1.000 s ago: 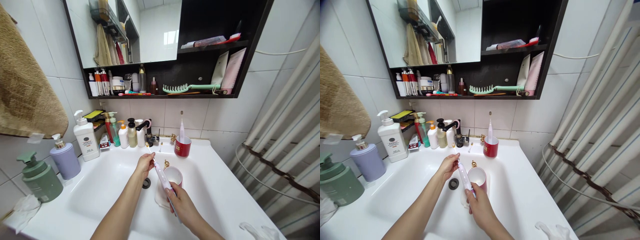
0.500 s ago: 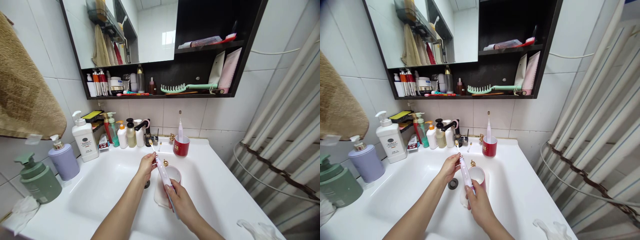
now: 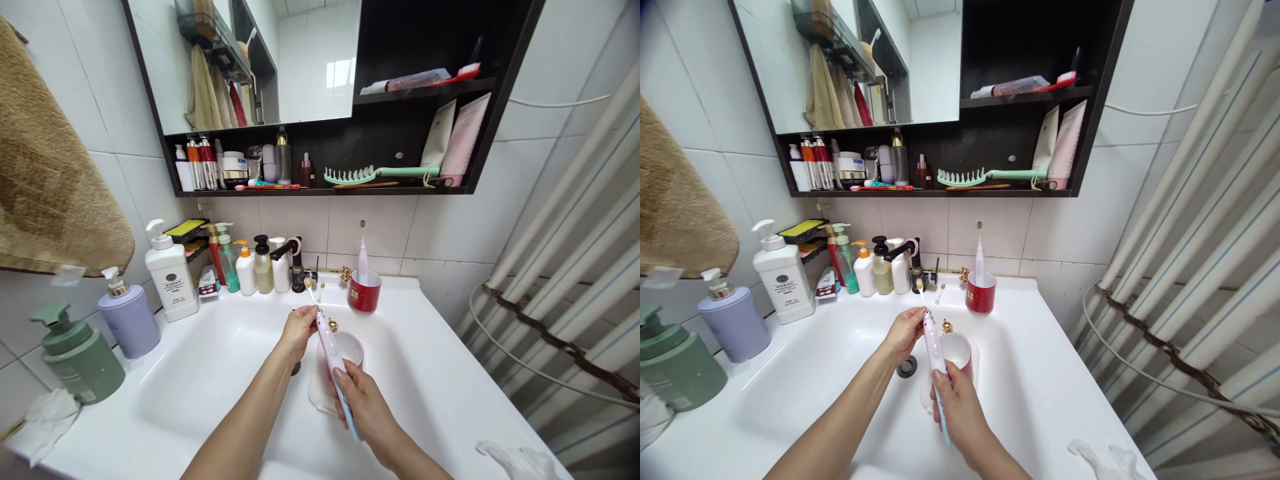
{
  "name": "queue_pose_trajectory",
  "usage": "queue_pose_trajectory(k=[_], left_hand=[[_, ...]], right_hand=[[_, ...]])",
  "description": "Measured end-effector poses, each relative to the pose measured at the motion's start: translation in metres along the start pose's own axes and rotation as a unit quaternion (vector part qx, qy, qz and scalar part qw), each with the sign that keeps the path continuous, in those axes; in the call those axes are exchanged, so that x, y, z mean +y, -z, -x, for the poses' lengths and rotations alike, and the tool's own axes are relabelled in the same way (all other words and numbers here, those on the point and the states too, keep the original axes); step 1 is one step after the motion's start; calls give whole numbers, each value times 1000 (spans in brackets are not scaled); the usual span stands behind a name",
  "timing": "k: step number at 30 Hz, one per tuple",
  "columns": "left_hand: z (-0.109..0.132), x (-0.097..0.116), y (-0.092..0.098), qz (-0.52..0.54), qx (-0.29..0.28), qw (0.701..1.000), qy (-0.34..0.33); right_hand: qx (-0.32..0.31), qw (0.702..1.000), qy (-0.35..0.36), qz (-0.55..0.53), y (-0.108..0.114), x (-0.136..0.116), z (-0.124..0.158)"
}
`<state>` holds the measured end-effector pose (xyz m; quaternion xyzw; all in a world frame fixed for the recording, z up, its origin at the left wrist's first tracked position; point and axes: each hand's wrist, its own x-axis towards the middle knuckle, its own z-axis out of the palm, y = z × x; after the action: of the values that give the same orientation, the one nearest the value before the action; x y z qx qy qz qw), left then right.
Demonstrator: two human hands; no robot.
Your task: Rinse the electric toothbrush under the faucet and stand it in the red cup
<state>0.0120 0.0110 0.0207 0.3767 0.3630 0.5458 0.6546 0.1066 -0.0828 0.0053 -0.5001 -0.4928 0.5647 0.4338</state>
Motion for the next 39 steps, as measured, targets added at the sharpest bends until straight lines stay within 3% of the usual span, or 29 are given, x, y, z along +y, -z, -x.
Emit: queue_pose_trajectory(k=[7,12,17,22,27,33,39], left_hand=[[2,3,-2,23,-30,999,6],[4,5,-4,18,-37,999,0],[4,5,-4,26,-51,998,-4],[3,6,-3,35,-44,998,-6],[3,6,-2,52,-58,997,-5],[5,7,-5,78,-81,994,-2],[6,8,-5,79,-86,993,-3]], right_hand=[[-21,1000,-4,-18,1,-3,2],[16,999,33,23,0,-1,1],[-27,999,2,-22,-1,-2,1],[0,999,44,8,0,-2,1],[-50,997,4,-51,2,-3,3],[-87,992,2,-94,2,-2,3],[-50,997,24,-54,1,-1,1]])
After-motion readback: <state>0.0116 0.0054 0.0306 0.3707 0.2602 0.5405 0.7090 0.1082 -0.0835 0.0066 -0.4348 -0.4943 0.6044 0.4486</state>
